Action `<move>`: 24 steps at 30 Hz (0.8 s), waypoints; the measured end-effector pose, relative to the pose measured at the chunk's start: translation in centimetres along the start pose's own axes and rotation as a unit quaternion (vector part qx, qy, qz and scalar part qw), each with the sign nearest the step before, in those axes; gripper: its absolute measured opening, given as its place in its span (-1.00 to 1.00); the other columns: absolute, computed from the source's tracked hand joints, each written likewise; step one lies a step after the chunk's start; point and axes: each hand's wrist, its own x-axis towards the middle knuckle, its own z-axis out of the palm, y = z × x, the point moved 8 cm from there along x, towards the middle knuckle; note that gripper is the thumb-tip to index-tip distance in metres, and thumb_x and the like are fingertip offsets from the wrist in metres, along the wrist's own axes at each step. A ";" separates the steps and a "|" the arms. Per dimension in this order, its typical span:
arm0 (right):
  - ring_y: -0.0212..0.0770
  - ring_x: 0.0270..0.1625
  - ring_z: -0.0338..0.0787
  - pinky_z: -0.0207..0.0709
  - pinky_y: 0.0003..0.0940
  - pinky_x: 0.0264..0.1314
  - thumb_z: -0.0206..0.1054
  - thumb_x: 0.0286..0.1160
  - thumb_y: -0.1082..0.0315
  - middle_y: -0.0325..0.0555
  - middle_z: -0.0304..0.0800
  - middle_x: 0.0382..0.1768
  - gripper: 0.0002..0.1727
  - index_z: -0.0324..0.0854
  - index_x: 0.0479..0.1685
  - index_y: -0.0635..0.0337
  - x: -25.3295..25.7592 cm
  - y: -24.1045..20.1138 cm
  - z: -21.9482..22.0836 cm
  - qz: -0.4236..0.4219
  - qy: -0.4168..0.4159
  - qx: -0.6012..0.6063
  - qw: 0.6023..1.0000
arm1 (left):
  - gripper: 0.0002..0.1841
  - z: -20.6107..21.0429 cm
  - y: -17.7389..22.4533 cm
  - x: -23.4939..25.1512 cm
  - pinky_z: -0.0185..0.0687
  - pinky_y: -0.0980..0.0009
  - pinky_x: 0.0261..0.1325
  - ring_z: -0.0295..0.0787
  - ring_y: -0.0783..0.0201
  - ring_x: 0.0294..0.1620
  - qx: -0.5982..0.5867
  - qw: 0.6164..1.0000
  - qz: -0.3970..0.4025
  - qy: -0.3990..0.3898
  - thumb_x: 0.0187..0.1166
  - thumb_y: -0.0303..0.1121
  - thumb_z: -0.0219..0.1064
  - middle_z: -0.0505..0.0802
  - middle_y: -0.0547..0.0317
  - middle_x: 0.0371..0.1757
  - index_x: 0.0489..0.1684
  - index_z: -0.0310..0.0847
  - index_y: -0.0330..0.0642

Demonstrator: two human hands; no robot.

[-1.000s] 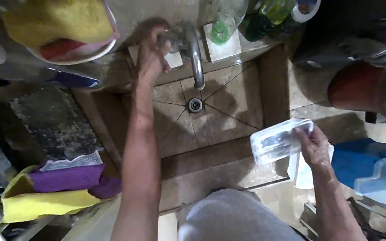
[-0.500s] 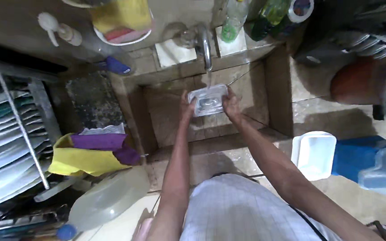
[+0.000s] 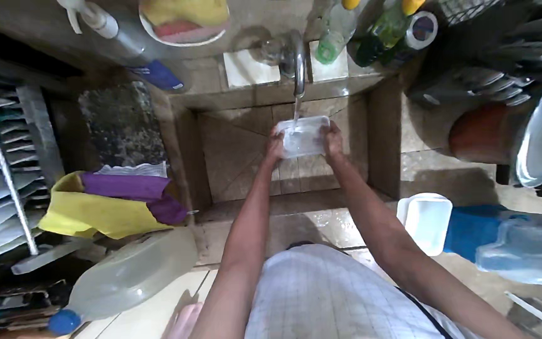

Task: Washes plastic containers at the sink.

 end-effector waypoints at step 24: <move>-0.04 0.48 0.70 0.60 -0.11 0.52 0.15 0.61 0.57 0.16 0.56 0.58 -0.38 0.34 0.72 0.24 -2.6 -3.2 6.6 -0.212 -0.128 -0.106 0.963 | -0.14 -3.9 -5.0 -3.3 0.65 -0.30 0.31 0.58 -0.17 0.52 -0.234 0.960 -0.149 0.038 0.69 0.46 -0.29 0.57 -0.12 0.61 0.81 0.19 0.08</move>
